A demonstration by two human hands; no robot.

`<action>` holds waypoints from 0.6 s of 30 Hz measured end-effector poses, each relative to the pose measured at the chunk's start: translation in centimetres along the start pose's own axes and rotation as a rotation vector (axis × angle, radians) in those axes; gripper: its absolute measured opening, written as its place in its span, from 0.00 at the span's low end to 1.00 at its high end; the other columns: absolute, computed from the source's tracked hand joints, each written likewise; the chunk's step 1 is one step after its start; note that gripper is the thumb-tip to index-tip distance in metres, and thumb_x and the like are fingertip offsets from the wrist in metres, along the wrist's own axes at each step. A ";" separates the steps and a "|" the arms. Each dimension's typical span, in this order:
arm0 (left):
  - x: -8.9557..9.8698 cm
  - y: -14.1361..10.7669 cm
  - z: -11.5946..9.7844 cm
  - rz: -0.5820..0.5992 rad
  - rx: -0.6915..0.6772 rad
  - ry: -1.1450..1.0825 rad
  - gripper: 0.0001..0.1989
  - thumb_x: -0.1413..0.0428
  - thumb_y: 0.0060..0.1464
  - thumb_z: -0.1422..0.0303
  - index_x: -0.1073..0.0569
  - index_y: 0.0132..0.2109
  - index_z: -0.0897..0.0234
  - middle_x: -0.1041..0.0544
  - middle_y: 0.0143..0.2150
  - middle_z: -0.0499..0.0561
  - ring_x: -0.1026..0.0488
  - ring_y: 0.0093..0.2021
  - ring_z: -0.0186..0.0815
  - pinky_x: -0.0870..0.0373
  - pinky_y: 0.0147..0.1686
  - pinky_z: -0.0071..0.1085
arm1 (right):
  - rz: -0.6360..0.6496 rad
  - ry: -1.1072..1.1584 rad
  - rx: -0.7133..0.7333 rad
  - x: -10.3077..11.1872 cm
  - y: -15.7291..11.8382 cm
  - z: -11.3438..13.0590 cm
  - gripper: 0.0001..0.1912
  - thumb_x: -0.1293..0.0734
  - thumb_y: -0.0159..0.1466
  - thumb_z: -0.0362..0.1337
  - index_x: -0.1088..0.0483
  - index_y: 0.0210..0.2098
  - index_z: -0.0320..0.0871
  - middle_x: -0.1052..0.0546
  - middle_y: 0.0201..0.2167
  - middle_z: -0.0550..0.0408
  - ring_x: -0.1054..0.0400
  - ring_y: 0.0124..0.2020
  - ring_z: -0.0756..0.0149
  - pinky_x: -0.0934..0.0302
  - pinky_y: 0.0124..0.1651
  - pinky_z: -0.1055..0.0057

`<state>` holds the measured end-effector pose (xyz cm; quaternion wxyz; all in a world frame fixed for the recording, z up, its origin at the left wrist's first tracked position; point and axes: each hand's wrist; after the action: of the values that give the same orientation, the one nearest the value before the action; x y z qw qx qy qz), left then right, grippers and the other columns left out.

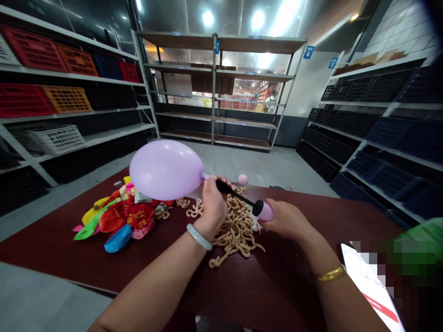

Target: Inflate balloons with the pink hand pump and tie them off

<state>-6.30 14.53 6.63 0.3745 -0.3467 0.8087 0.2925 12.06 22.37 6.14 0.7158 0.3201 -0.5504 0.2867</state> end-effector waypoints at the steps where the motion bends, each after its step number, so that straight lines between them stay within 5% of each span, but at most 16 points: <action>1: -0.3 -0.8 0.6 0.012 0.030 0.014 0.06 0.48 0.57 0.66 0.38 0.34 0.61 0.32 0.28 0.46 0.32 0.26 0.30 0.33 0.31 0.30 | -0.005 0.004 -0.001 -0.1 0.0 0.2 0.16 0.32 0.54 0.50 0.31 0.36 0.47 0.22 0.31 0.53 0.29 0.31 0.59 0.53 0.27 0.70; 9: -1.2 -4.1 2.3 0.075 0.085 0.085 0.10 0.48 0.59 0.62 0.36 0.33 0.62 0.31 0.29 0.47 0.31 0.27 0.31 0.31 0.32 0.30 | -0.047 0.050 0.006 -0.4 0.0 1.9 0.17 0.33 0.55 0.52 0.33 0.36 0.47 0.22 0.31 0.54 0.29 0.30 0.59 0.55 0.27 0.70; 18: -0.2 1.4 -2.6 0.017 -0.065 0.041 0.08 0.46 0.53 0.67 0.39 0.34 0.61 0.33 0.27 0.45 0.31 0.26 0.31 0.33 0.27 0.29 | -0.032 0.074 0.018 0.0 0.2 0.5 0.16 0.31 0.53 0.50 0.32 0.37 0.48 0.21 0.33 0.55 0.28 0.32 0.59 0.52 0.27 0.70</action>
<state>-8.41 13.51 8.51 0.3441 -0.3578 0.8091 0.3146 11.64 22.10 6.23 0.7372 0.3244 -0.5159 0.2917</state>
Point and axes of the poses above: each hand's wrist, its own y-axis towards the middle knuckle, its own x-axis out of the back of the hand, z = x × y
